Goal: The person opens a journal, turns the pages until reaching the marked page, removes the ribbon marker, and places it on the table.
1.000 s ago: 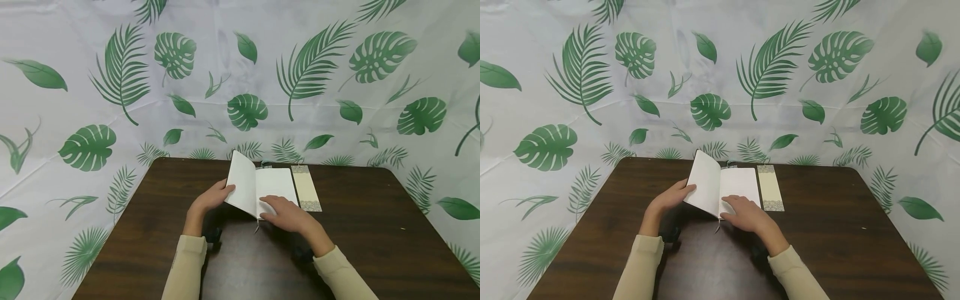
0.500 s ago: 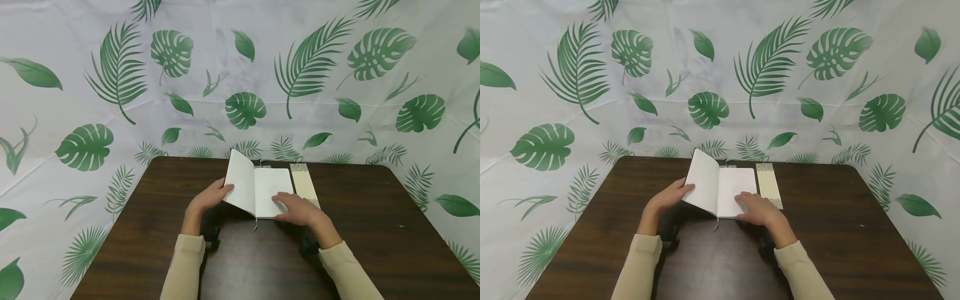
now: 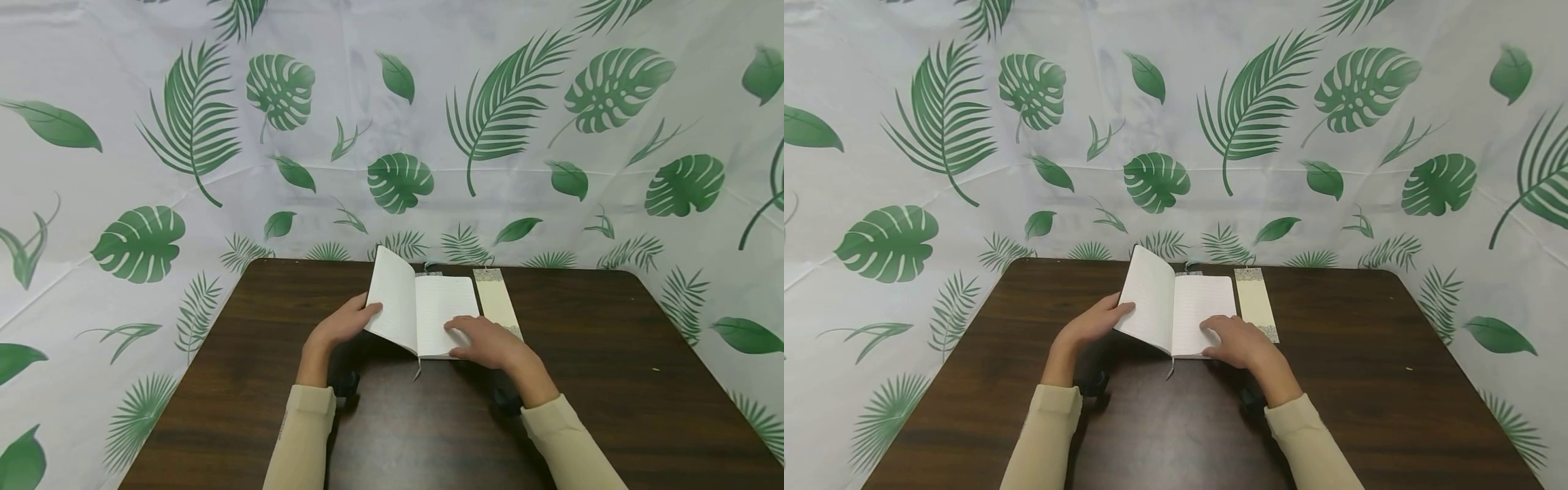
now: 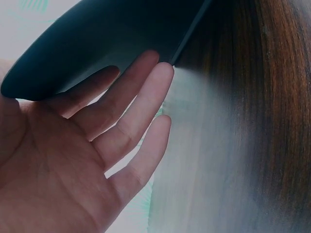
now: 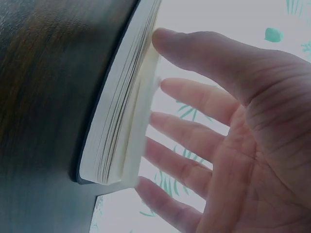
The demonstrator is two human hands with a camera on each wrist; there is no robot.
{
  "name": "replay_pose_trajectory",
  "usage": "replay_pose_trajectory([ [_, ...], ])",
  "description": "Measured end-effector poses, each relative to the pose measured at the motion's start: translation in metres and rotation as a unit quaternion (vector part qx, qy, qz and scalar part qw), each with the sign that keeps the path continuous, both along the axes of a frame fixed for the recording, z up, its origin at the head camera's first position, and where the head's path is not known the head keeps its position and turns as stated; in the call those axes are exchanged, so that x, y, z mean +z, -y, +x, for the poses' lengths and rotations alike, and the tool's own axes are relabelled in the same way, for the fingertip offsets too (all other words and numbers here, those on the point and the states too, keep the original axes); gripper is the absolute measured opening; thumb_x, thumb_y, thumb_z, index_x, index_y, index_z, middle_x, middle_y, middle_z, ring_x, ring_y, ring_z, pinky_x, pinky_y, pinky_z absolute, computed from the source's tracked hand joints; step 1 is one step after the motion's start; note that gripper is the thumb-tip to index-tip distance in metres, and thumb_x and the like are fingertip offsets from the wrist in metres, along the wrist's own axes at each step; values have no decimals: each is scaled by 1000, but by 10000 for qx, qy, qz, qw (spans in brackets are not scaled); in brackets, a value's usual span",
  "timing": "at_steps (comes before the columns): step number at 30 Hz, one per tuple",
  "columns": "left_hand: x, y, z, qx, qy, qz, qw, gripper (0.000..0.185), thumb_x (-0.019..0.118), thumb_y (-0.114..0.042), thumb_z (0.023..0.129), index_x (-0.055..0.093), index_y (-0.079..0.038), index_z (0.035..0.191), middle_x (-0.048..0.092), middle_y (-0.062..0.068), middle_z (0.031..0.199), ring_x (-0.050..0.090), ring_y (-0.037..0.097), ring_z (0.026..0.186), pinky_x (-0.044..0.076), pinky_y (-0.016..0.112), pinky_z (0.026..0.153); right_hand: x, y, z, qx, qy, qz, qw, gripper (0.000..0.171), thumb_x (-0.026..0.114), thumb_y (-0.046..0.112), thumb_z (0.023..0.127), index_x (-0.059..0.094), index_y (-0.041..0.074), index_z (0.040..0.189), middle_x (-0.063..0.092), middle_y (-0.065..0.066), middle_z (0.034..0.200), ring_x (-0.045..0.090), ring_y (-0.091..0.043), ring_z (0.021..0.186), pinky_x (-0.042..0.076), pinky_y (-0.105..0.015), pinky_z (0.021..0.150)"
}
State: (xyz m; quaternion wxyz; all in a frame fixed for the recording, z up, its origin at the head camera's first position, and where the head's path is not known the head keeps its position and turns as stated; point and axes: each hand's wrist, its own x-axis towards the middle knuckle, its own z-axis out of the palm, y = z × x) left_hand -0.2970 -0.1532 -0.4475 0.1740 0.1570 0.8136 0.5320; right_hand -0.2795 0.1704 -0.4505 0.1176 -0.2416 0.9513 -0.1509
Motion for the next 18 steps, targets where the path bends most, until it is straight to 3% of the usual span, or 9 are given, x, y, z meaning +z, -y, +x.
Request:
replay_pose_trajectory([
  [13,-3,1,-2,64,35,-47,10000,60,41,-37,116,34,-6,168,66,17,136,63,24,118,46,55,114,-2,-4,-4,104,141,-163,9997,51,77,28,100,64,6,145,61,-18,153,55,-42,143,43,-60,118],
  [18,-3,1,-1,44,26,-24,10000,59,41,-37,116,36,-6,167,67,17,134,64,23,116,47,54,113,0,-1,-1,-149,-181,170,9996,51,79,19,95,66,9,143,64,-16,149,59,-42,137,46,-64,111],
])
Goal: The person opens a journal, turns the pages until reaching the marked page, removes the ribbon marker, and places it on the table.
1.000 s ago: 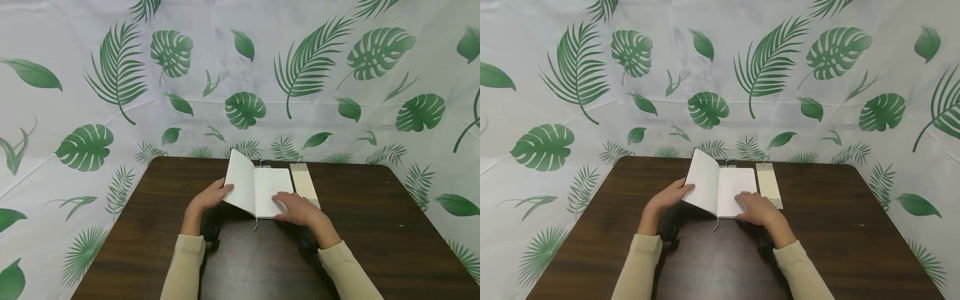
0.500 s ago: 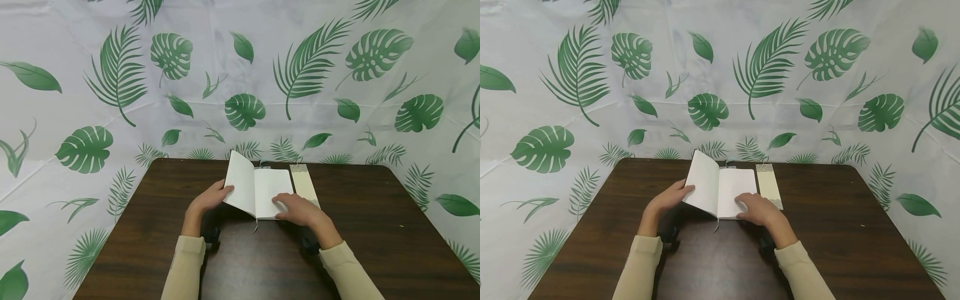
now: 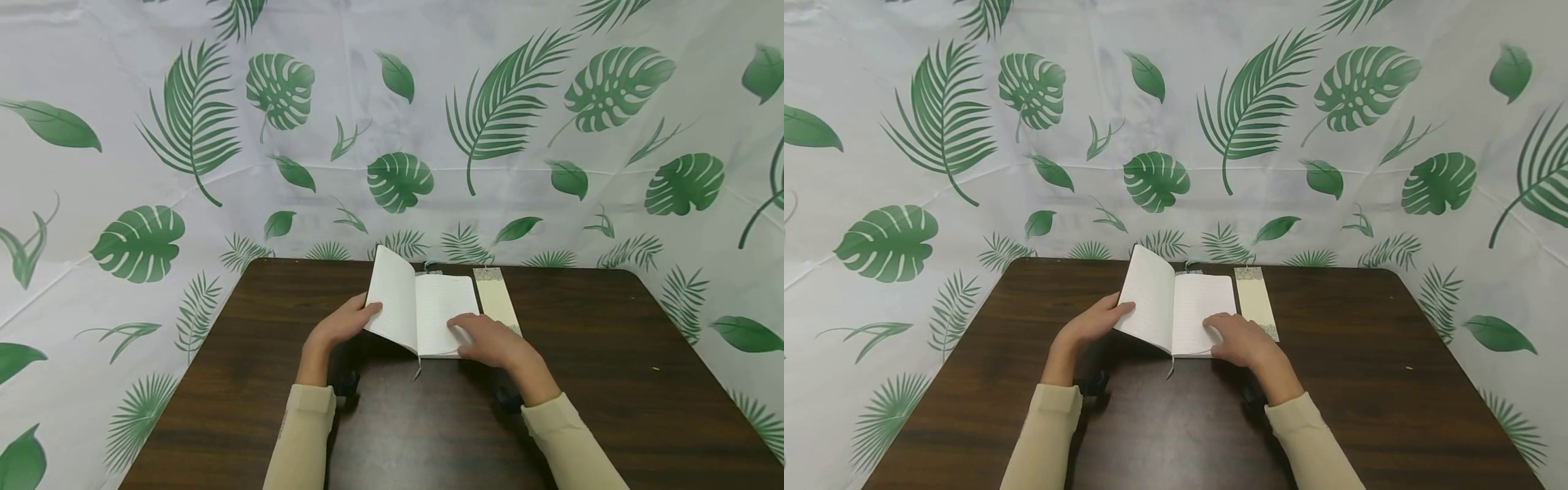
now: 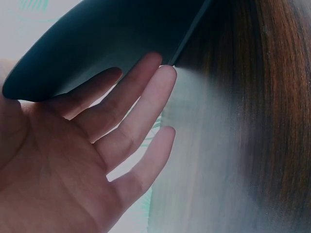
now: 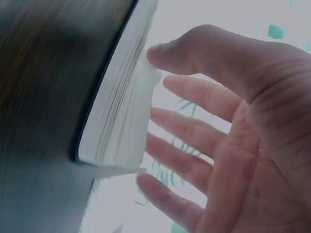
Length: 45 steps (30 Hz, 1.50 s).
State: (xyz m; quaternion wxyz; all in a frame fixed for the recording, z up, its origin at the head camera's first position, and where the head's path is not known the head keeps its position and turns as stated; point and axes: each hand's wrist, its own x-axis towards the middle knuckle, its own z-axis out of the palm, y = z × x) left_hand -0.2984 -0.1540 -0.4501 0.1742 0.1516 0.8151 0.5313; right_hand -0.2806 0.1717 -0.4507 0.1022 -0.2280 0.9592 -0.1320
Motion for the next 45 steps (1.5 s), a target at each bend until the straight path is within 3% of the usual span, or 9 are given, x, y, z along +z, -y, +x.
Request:
replay_pose_trajectory([
  [4,1,0,0,-38,-17,24,10000,59,41,-36,117,36,-6,167,67,17,134,65,23,115,47,54,112,0,3,1,-313,-416,529,9972,53,81,17,91,66,12,142,65,-14,147,60,-44,131,46,-67,105],
  [13,-2,-4,-3,-84,3,68,9999,57,42,-35,116,38,-6,165,68,17,132,65,22,113,47,52,112,2,-7,-4,-1166,-1272,726,9823,69,83,23,93,55,10,155,58,-22,155,57,-46,138,46,-68,108],
  [21,-4,-5,-4,-159,-2,117,9998,57,41,-35,117,38,-4,165,69,17,129,65,21,112,48,52,112,3,-4,-6,-1611,-1700,-10,9722,78,70,42,103,39,0,161,76,-21,123,72,-43,110,50,-67,97],
  [23,-3,-5,-4,-150,-7,118,9998,57,41,-35,117,38,-4,165,69,17,129,65,21,112,47,52,112,1,2,-7,-1587,-1655,-239,9731,77,68,42,104,37,-2,160,78,-20,115,74,-42,103,52,-66,93],
  [27,-1,-5,-4,-123,3,112,9999,56,41,-34,117,38,-5,164,68,17,129,65,22,112,46,53,113,-3,17,-6,-1514,-1211,-771,9780,83,68,41,103,33,-3,163,76,-18,130,74,-38,113,51,-65,99],
  [29,0,-5,-3,-131,8,110,9999,56,42,-34,117,38,-6,165,68,17,130,65,22,113,46,53,113,-6,25,-4,-1432,-814,-1168,9794,83,69,41,103,33,0,165,69,-17,144,71,-37,124,50,-63,104],
  [34,-2,-4,-4,-110,12,5,9999,56,41,-35,117,37,-6,165,66,17,134,65,23,115,47,53,113,-18,39,3,-984,88,-1994,9749,70,67,40,107,39,16,166,61,-16,155,67,-36,133,55,-58,104],
  [39,-3,-1,-2,-47,12,-89,9999,56,43,-36,117,38,-8,165,66,16,140,67,24,118,49,53,112,-25,49,9,-386,183,-1840,9820,67,68,42,106,44,23,165,60,-10,157,65,-32,135,54,-56,106],
  [45,-2,0,-3,-8,-50,69,10000,61,33,-47,118,41,-8,164,67,14,138,63,28,127,44,56,118,-23,52,14,287,-70,-1341,9905,69,70,41,104,45,20,165,60,-10,156,60,-36,139,45,-66,108],
])
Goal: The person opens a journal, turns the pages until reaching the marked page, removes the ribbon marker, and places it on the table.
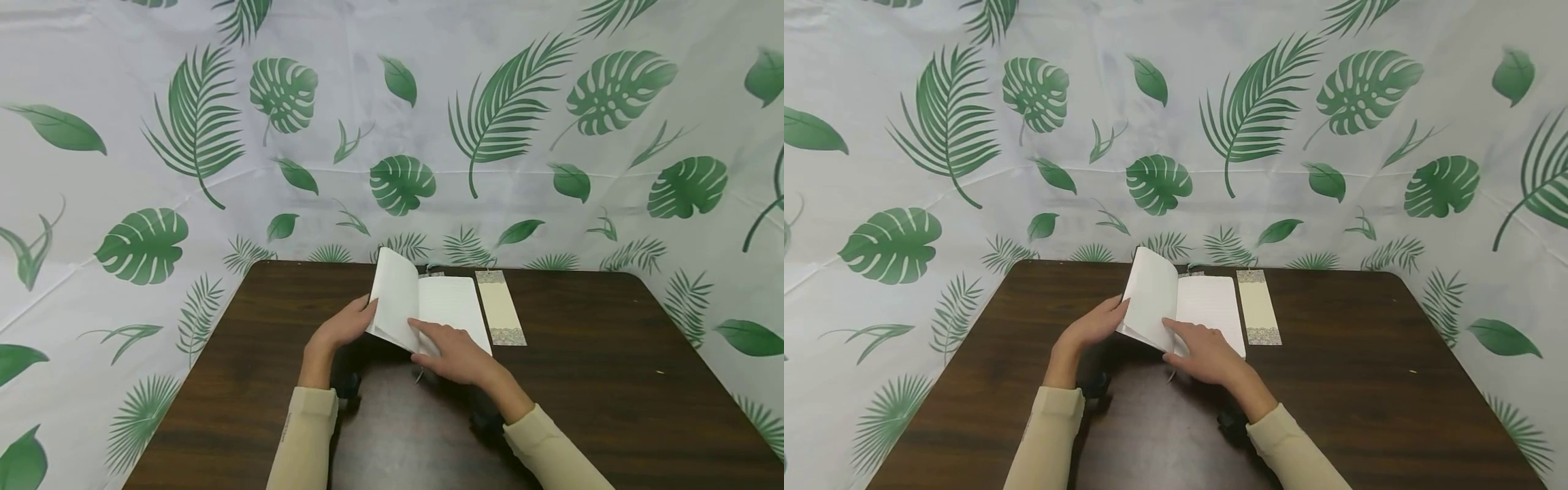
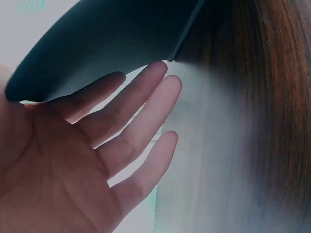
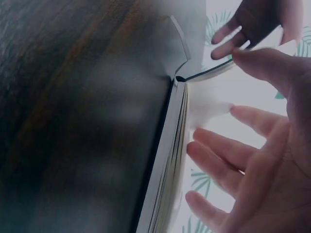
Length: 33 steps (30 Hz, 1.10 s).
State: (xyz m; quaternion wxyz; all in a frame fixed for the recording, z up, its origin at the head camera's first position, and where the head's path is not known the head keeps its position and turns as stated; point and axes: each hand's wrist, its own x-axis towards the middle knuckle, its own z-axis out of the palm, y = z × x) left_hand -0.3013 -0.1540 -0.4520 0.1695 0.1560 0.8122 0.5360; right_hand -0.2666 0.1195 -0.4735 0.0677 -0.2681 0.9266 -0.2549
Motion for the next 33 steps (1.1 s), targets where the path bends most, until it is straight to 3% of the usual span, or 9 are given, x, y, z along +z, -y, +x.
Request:
replay_pose_trajectory([
  [4,3,-3,1,315,25,-207,9993,72,26,-60,115,49,-9,158,66,13,136,57,29,135,37,57,123,3,0,2,158,-52,198,9997,73,72,43,103,42,23,167,58,-8,159,57,-35,143,41,-68,106],
  [7,6,-6,1,385,48,-335,9987,74,29,-65,113,50,-10,159,65,13,140,57,29,136,37,58,123,3,1,2,187,-85,322,9993,75,71,45,103,40,24,168,57,-8,160,55,-36,145,41,-68,105],
  [12,8,-5,3,239,9,-414,9989,62,40,-48,116,49,-4,158,69,15,135,66,27,122,46,56,116,1,1,2,187,97,343,9992,77,70,43,104,36,24,170,47,-14,167,48,-43,149,39,-73,111],
  [17,9,-3,4,183,51,-344,9992,53,38,-36,117,56,3,149,73,17,124,68,22,107,53,51,107,0,-8,-3,-26,265,400,9988,71,68,41,105,43,16,166,40,-22,170,42,-48,153,37,-73,115],
  [23,9,-4,6,190,205,-225,9994,52,38,-34,117,56,3,149,72,18,123,68,22,107,51,50,108,6,-25,-10,-117,233,834,9962,60,68,41,105,57,8,155,47,-22,165,46,-48,150,39,-70,116],
  [33,5,-1,5,134,222,-294,9992,54,36,-34,117,52,4,152,71,20,126,67,24,111,49,51,110,11,-49,-19,-63,183,1004,9948,65,75,39,100,59,0,149,54,-27,157,50,-48,146,36,-64,122],
])
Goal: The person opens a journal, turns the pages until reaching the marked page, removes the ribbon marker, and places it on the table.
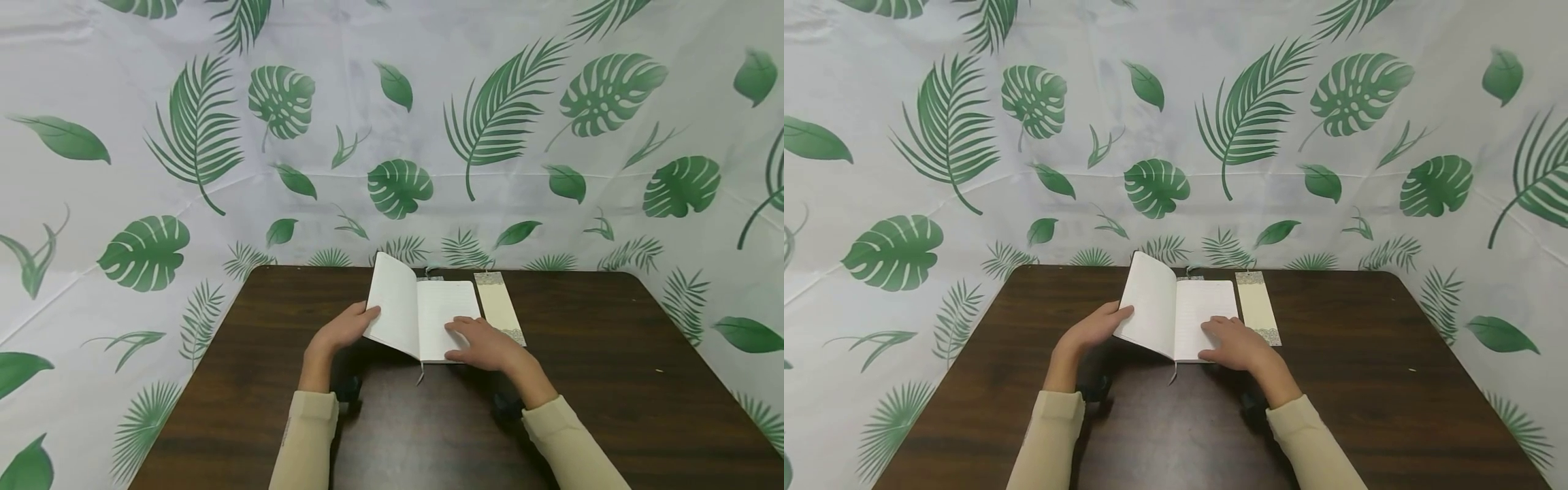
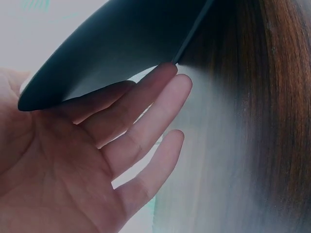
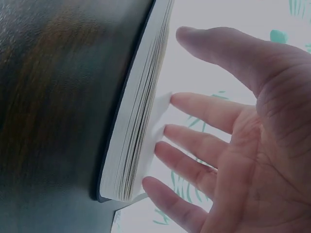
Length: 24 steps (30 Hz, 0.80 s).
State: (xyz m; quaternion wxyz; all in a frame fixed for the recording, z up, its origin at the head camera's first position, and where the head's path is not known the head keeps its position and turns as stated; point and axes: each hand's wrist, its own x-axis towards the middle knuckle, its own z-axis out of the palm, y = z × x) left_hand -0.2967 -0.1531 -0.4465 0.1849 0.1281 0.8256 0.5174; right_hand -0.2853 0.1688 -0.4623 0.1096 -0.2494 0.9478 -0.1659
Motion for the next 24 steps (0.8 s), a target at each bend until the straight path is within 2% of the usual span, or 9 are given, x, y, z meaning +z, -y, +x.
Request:
replay_pose_trajectory([
  [6,-1,1,-1,-14,-18,65,10000,54,37,-34,117,53,3,152,72,19,126,67,23,110,49,52,111,-1,-1,-2,11,-56,-15,10000,68,81,40,95,61,2,148,56,-24,156,52,-47,142,40,-63,118],
  [18,2,0,1,14,9,28,10000,53,37,-34,117,53,3,152,71,20,126,67,24,110,49,52,110,6,-3,0,14,192,114,9997,68,81,37,96,59,6,153,51,-23,162,50,-48,143,43,-62,115],
  [24,1,1,0,55,40,-22,10000,55,37,-37,117,51,1,155,70,18,128,65,24,111,48,54,112,4,-7,-1,88,239,5,9997,64,80,33,97,61,6,152,50,-25,162,48,-50,146,40,-63,118],
])
